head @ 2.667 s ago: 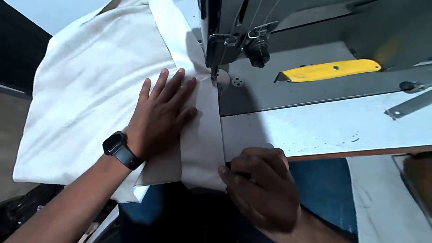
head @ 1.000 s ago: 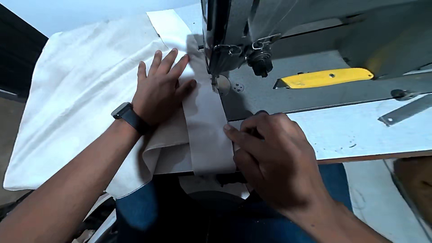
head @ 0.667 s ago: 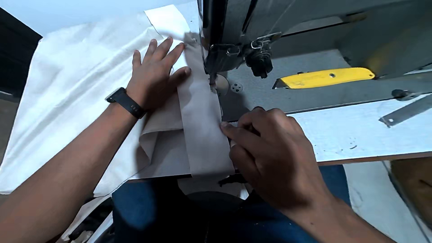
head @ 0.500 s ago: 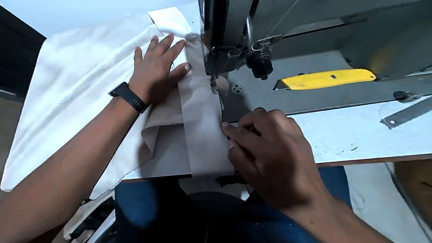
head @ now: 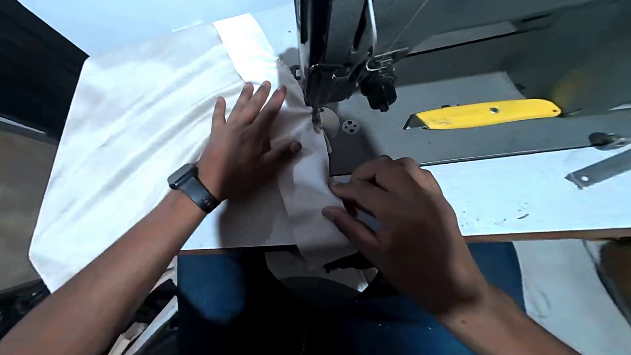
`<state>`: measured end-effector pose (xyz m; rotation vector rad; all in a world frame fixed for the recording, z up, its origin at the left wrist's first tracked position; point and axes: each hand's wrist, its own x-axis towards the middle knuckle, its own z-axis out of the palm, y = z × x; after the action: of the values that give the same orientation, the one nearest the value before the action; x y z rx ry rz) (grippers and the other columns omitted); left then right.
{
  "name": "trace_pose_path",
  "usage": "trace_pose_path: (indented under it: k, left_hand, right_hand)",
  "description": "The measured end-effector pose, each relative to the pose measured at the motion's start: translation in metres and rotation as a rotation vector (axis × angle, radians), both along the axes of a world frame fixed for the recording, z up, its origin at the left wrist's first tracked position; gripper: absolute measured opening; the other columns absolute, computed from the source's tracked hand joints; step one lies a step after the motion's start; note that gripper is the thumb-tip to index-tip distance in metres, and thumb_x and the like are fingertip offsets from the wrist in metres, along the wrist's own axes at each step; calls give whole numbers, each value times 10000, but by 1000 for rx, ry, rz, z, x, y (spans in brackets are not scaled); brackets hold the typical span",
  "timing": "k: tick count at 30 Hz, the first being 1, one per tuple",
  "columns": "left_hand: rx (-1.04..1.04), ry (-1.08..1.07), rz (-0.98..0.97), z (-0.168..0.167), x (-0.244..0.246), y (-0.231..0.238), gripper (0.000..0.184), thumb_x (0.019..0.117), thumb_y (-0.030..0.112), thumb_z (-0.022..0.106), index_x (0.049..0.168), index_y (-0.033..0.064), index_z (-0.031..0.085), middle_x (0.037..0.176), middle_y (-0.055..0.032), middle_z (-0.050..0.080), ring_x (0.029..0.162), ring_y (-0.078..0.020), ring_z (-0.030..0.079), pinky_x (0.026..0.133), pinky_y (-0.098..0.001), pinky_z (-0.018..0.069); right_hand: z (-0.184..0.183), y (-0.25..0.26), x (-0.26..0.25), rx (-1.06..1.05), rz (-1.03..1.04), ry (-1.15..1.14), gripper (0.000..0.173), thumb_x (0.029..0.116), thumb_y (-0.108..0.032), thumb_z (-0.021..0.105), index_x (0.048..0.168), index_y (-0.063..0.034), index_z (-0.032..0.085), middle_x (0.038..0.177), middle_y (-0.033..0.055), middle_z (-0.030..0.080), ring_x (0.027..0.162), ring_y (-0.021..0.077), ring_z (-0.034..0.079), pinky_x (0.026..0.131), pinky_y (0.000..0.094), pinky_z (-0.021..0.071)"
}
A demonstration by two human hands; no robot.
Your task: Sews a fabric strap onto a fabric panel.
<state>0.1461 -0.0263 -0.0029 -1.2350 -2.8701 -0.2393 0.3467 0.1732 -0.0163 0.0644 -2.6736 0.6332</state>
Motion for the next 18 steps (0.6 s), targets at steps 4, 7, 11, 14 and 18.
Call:
trace_pose_path:
  k: [4,7,11,14,18]
  left_hand:
    - [-57,9,-81,2,-19,1,904,862,889,354,1620,401,294,1719,29,211,1598,-281,112,1193,-768,79]
    - [-60,22,-137,3,-31,5,981,810,928,392,1619,380,304,1710,45,235,1593,-287,134,1188,-776,75]
    - [-75,24,-142,3,-35,5,1004,789,944,400,1617,383,308,1710,51,230,1591,-276,147,1196,-767,73]
    - [-82,22,-132,3,-35,6,1018,774,958,397,1613,387,315,1712,53,226,1590,-270,151,1199,-761,84]
    - [-40,42,-118,2,-32,4,1026,746,971,414,1596,398,352,1705,27,249,1586,-280,167,1205,-747,113]
  right_hand:
    - [1,1,0,4,5,-17,329,940,-514,659,1095,-250,778,1066,-13,638,1000,212,570,804,426,462]
    - [2,3,1,1,10,-38,353,936,-523,660,1127,-248,774,1082,-14,634,1008,210,566,817,428,468]
    - [2,3,0,-15,14,-47,377,917,-527,681,1156,-249,767,1099,-13,628,1014,202,565,819,419,471]
    - [4,14,6,-124,23,-32,406,887,-513,728,1185,-239,758,1144,-24,638,1076,157,589,881,381,525]
    - [-6,42,19,-299,73,76,332,884,-343,752,1166,-166,752,1167,29,661,1006,166,639,796,365,578]
